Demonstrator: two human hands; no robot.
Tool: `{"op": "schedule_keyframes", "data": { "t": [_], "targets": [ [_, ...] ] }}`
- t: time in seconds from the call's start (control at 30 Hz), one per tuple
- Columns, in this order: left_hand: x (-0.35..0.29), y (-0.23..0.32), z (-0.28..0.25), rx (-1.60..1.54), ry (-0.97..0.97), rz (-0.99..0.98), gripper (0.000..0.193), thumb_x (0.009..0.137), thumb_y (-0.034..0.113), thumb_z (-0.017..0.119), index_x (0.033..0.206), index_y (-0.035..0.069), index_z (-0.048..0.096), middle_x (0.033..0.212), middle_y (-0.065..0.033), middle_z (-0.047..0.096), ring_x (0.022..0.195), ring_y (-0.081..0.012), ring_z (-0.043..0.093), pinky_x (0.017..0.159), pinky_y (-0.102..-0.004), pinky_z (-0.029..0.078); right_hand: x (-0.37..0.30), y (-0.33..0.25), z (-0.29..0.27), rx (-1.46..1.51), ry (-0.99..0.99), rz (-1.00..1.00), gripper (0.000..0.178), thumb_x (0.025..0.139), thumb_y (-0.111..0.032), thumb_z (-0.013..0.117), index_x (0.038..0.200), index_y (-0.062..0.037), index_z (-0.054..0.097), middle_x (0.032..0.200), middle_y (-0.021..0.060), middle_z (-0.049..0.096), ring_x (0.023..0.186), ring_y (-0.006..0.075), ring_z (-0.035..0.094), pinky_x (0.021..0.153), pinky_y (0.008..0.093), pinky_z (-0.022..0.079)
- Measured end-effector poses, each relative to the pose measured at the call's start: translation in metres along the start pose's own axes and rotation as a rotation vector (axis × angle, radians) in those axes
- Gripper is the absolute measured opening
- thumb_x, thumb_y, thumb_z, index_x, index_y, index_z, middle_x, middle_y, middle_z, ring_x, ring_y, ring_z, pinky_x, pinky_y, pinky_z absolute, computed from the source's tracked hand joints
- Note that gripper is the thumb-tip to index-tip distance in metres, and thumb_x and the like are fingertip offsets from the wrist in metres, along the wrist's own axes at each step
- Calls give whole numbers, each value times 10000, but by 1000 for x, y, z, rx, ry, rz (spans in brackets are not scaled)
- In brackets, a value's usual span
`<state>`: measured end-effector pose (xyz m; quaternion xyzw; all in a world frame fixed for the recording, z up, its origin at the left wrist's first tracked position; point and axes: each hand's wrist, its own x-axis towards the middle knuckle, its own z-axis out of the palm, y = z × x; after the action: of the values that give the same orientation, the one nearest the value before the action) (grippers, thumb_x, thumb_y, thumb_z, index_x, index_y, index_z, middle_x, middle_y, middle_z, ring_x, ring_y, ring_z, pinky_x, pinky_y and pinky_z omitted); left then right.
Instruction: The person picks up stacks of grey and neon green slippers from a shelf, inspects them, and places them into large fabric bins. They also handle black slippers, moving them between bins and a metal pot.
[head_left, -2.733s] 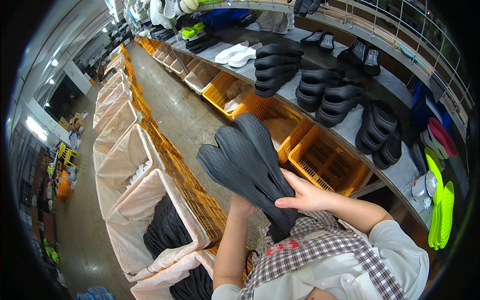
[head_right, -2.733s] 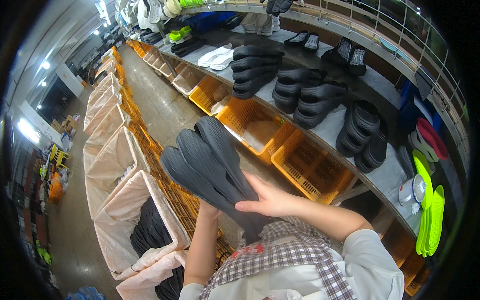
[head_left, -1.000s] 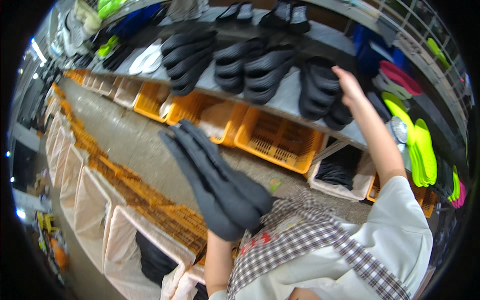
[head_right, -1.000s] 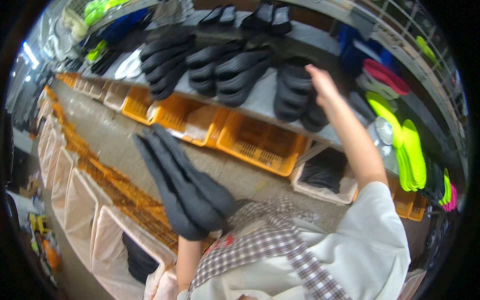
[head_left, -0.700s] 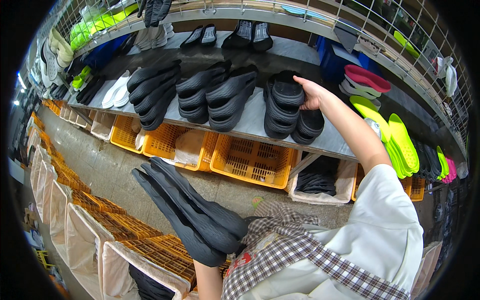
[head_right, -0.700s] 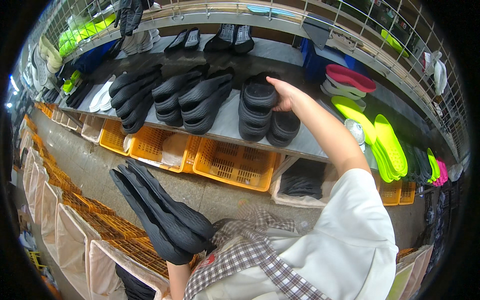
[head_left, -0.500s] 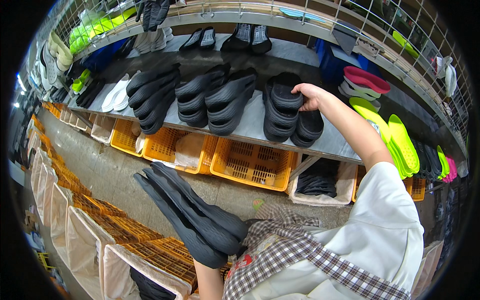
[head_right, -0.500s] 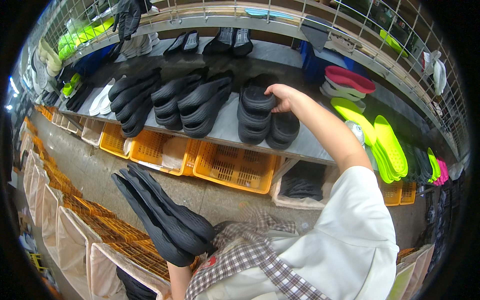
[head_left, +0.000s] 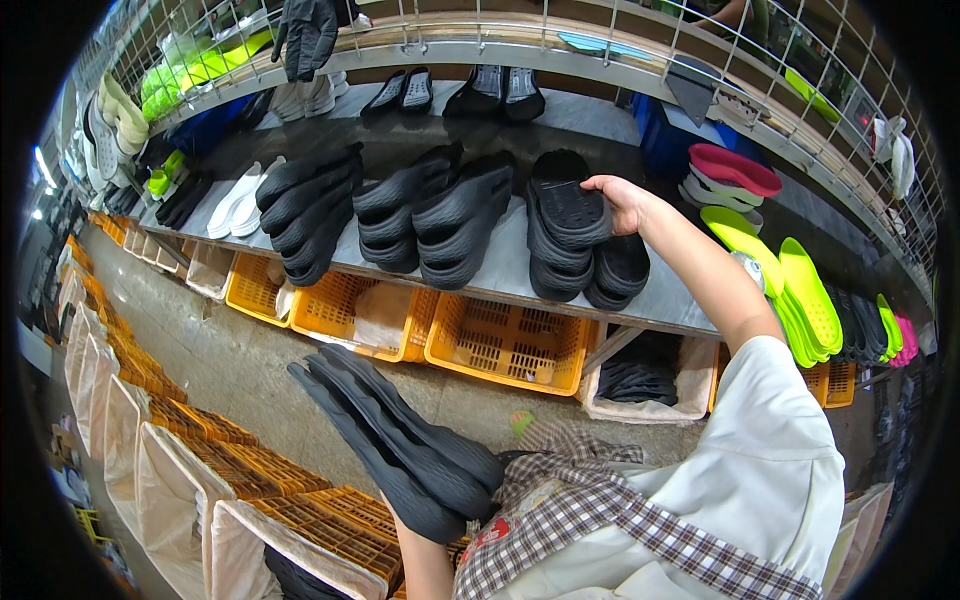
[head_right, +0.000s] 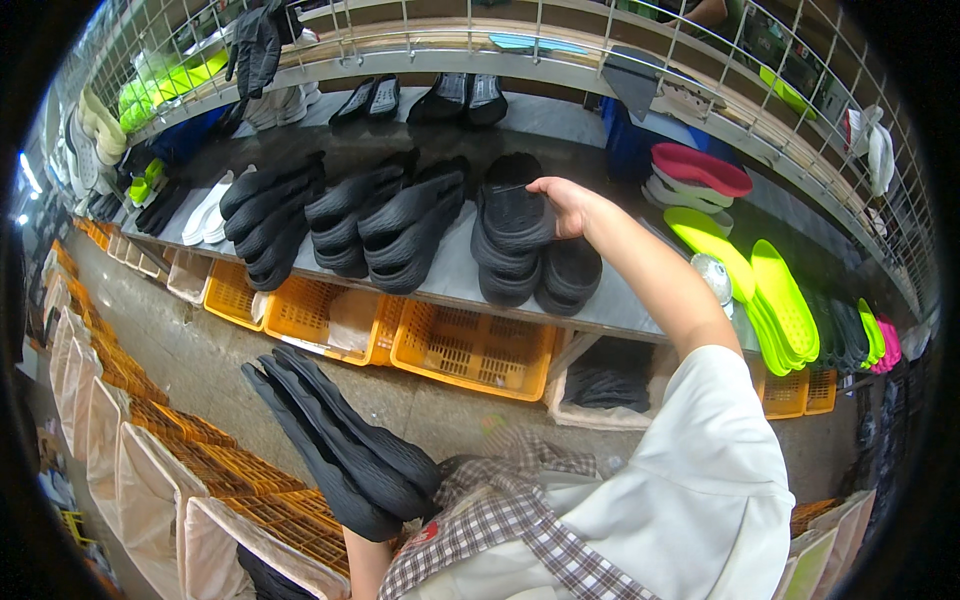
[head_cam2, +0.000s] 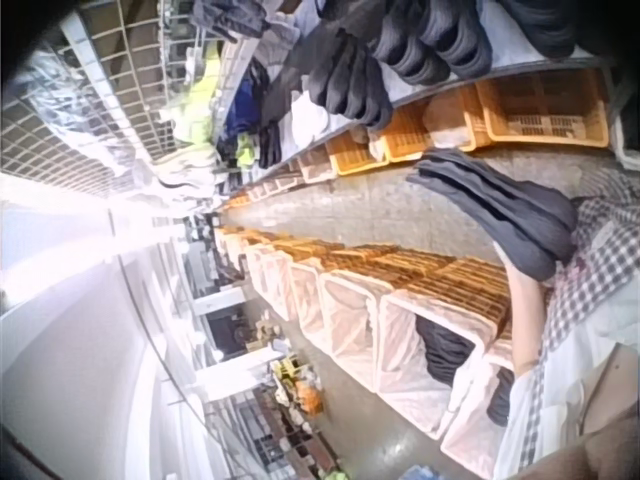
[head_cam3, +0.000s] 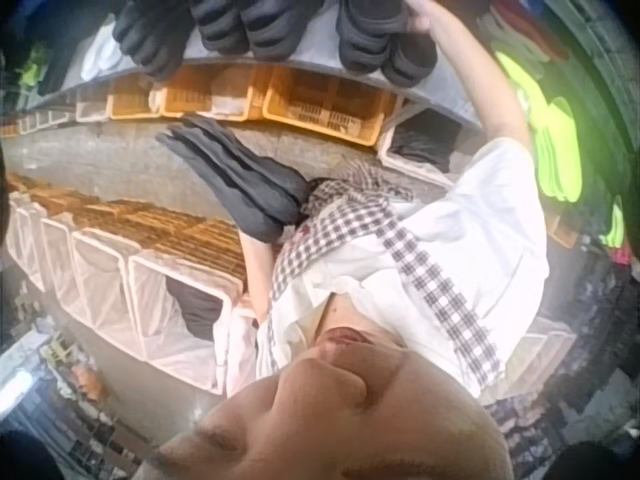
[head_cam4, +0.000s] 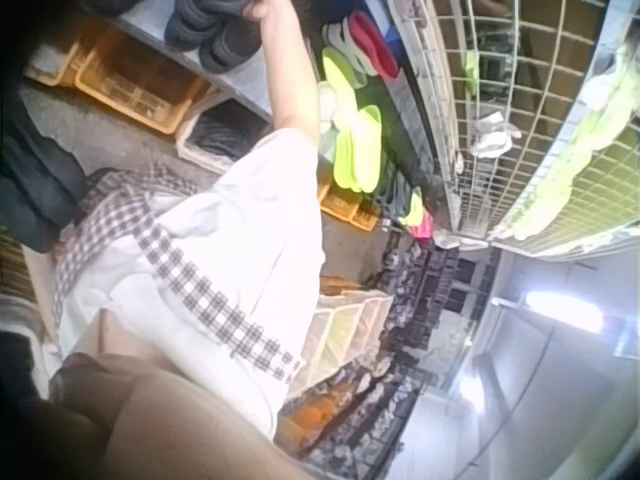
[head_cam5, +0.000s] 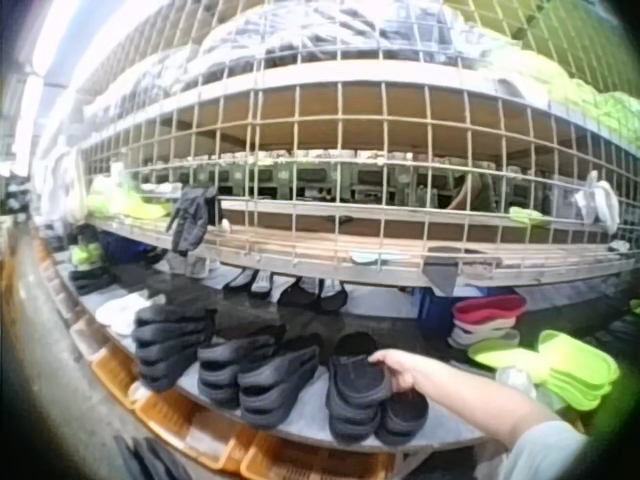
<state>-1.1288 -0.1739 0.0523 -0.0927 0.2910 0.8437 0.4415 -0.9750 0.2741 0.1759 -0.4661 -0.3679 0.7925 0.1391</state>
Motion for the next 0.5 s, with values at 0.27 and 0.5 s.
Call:
{"op": "schedule_keyframes", "data": {
  "t": [0.27,0.5],
  "targets": [
    [3,-1,-2,-3,22,-45,421,946,362,460,1182,16,507,1068,-151,593,927,-302,595,819,-431,519,10,4,5,-187,49,84,314,849,-473,497,949,-199,612,891,-25,667,849,141,566,766,343,363],
    [-3,0,-15,-49,-47,-38,424,961,316,417,1232,-1,488,1164,-168,569,1008,-324,579,894,-449,488,16,15,4,67,-6,-125,279,753,-316,581,917,-96,629,903,60,681,844,206,628,803,390,472]
  ]
}}
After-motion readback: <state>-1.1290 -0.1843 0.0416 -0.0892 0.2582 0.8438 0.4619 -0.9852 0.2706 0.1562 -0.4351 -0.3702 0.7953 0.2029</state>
